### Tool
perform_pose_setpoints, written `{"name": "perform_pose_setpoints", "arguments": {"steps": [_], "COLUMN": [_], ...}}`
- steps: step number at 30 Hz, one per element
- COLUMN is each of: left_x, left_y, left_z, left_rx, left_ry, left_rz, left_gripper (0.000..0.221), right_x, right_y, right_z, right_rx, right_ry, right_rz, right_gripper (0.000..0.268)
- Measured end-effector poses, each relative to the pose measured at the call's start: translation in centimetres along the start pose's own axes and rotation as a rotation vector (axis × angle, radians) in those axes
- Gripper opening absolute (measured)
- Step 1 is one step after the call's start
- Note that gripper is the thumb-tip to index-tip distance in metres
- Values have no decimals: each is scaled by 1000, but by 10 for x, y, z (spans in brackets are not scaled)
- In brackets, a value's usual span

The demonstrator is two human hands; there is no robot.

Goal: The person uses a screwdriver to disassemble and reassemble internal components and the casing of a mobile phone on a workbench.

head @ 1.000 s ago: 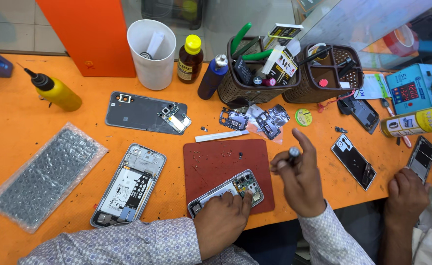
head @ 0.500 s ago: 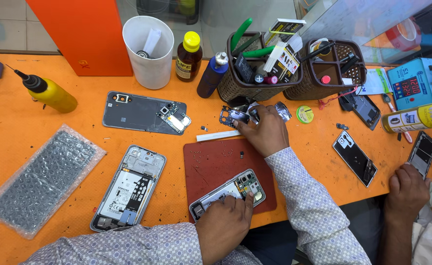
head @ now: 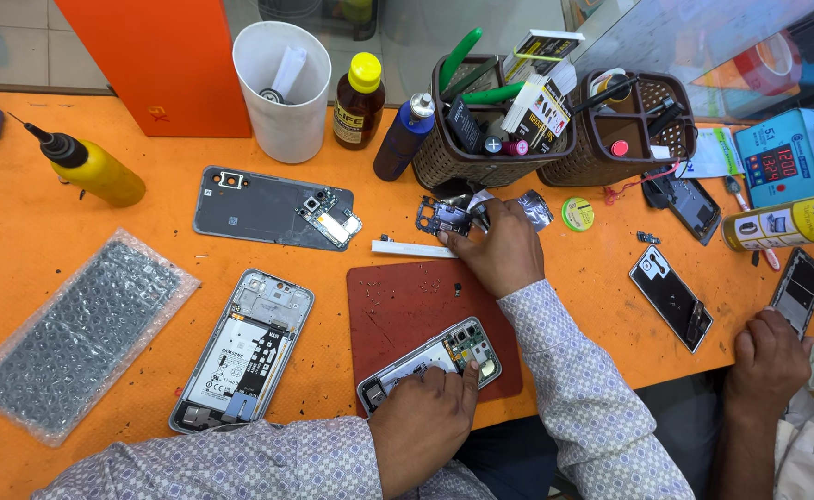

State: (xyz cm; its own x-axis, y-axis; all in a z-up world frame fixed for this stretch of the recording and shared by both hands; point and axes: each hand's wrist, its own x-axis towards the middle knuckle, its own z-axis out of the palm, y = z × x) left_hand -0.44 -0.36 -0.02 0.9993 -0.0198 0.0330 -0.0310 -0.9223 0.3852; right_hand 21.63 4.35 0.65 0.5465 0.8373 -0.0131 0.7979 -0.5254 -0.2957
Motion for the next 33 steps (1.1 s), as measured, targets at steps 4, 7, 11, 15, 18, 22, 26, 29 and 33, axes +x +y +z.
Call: {"name": "perform_pose_setpoints", "arguments": {"steps": [4, 7, 11, 15, 18, 22, 26, 29, 33], "left_x": [-1, -1, 0, 3, 12, 25, 31, 21, -1], "left_y": [1, 1, 1, -10, -32, -59, -69, -73, -77], "left_z": [1, 1, -2, -12, -23, -41, -58, -83, -126], "left_rx": [19, 21, -60, -364, -637, -1351, -1852, -1153, -937], "left_ry": [1, -2, -29, 44, 110, 273, 209, 301, 616], "left_rz": [1, -1, -24, -94, -225, -441, -660, -455, -453], "left_gripper": [65, 64, 66, 62, 32, 45, 44, 34, 21], "right_x": [5, 6, -2, -22, -52, -91, -111, -116, -103], "right_y": [6, 12, 19, 23, 27, 32, 43, 59, 101], "right_z": [3, 6, 7, -13, -40, -58, -53, -38, -14], "right_rx": [74, 370, 627, 680, 513, 407, 314, 315, 963], "right_ry": [20, -9, -39, 107, 405, 549, 526, 492, 66], "right_rz": [-50, -44, -4, -81, -282, -295, -343, -180, 412], "right_gripper": [61, 50, 26, 19, 19, 18, 20, 16, 11]}}
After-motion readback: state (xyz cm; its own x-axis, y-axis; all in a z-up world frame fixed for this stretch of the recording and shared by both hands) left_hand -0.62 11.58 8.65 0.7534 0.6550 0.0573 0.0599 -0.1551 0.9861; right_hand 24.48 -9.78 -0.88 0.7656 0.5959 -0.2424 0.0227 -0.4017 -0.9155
